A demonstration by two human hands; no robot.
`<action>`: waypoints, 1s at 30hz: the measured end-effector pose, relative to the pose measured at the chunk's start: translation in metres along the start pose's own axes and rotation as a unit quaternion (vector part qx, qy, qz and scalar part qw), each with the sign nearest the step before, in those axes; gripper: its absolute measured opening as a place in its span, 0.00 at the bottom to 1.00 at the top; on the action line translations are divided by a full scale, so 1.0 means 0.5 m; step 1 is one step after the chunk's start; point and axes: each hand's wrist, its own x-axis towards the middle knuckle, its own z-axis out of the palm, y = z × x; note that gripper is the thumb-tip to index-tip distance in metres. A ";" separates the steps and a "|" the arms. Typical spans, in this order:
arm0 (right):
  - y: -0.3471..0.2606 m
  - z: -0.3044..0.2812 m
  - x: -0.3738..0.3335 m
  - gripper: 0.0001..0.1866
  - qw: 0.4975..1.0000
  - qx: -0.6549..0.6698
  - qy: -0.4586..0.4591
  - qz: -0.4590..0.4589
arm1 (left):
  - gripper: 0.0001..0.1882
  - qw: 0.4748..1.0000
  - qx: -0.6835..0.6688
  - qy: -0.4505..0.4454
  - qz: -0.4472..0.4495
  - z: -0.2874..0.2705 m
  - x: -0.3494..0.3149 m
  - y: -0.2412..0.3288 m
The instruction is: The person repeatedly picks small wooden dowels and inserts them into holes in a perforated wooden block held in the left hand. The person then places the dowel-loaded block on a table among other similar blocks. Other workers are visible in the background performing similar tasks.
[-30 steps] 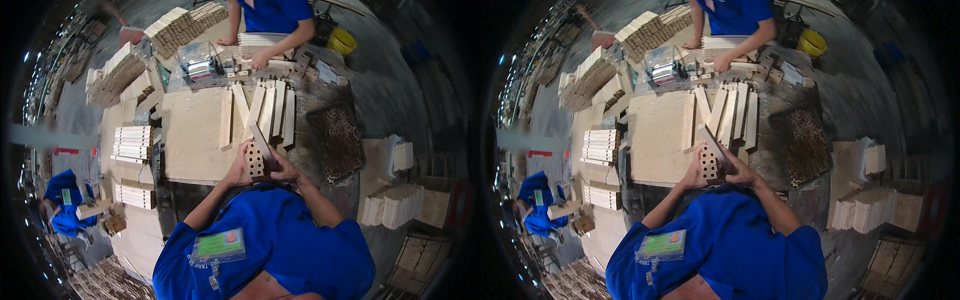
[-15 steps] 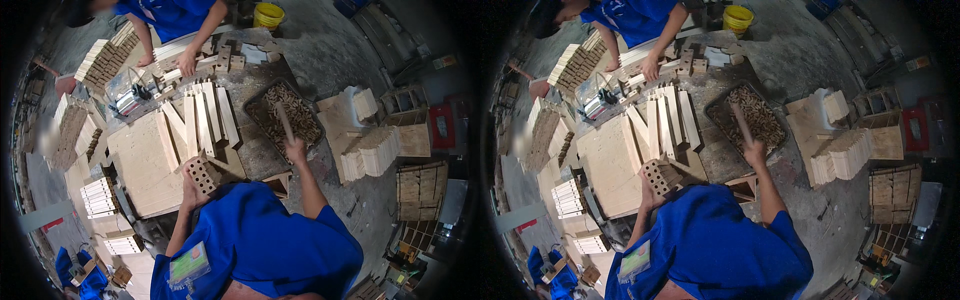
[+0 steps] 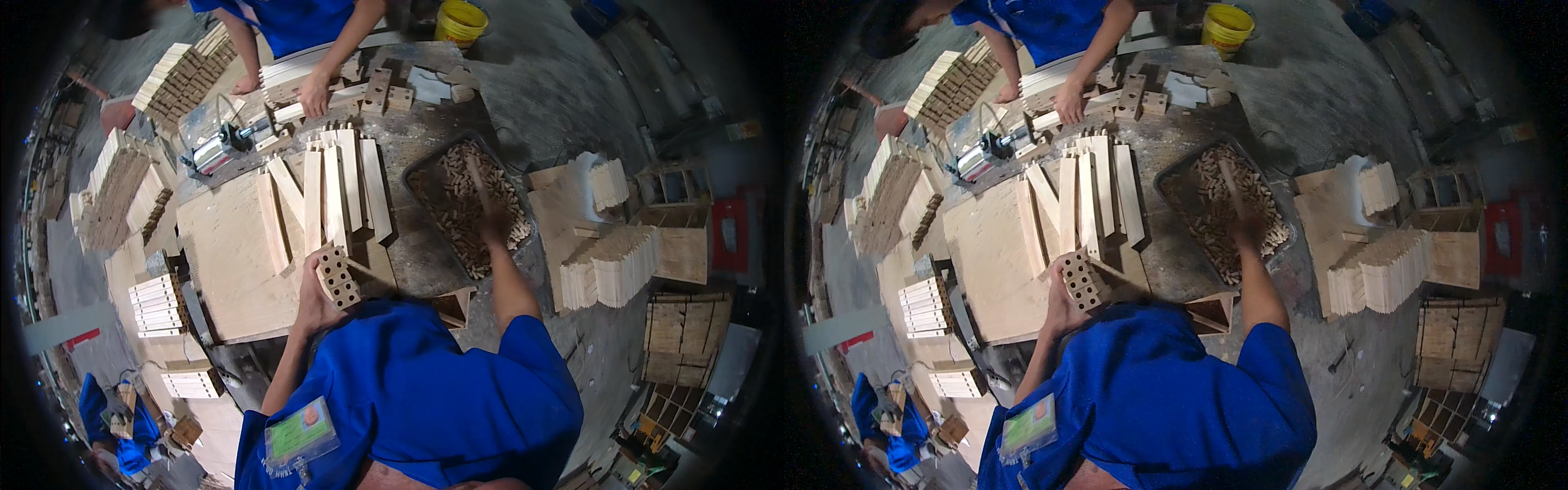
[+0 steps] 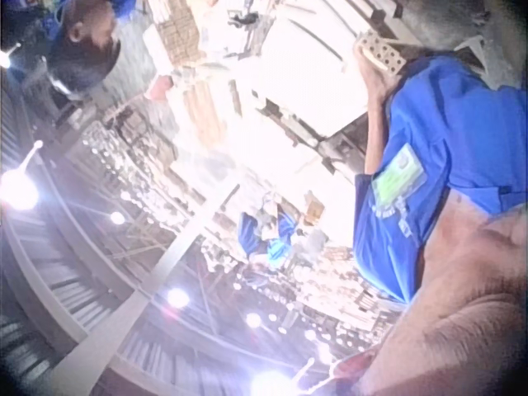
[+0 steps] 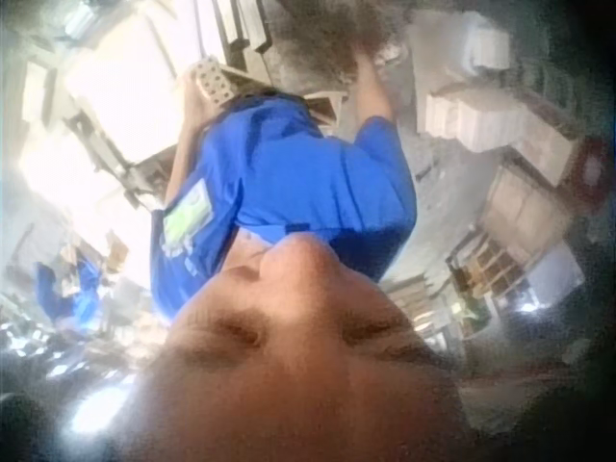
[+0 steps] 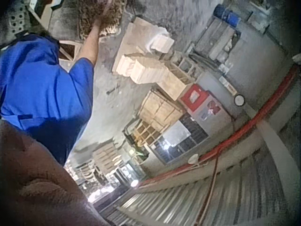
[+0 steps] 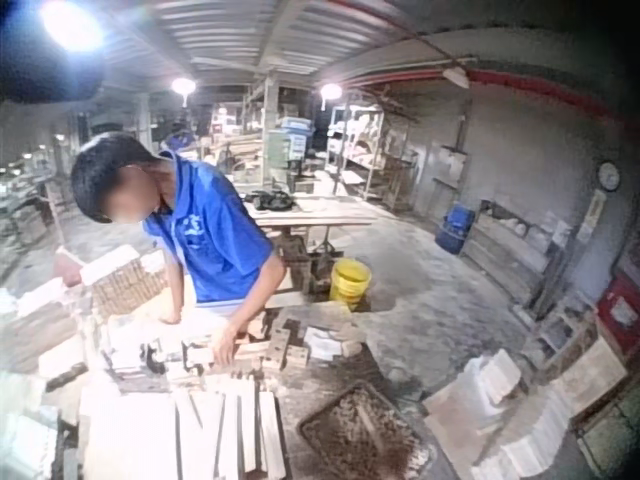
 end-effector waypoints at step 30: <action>-0.495 -0.053 -0.351 0.10 0.761 0.139 -0.237 -0.588 | 0.58 0.999 0.002 0.020 0.034 -0.007 0.007 -0.007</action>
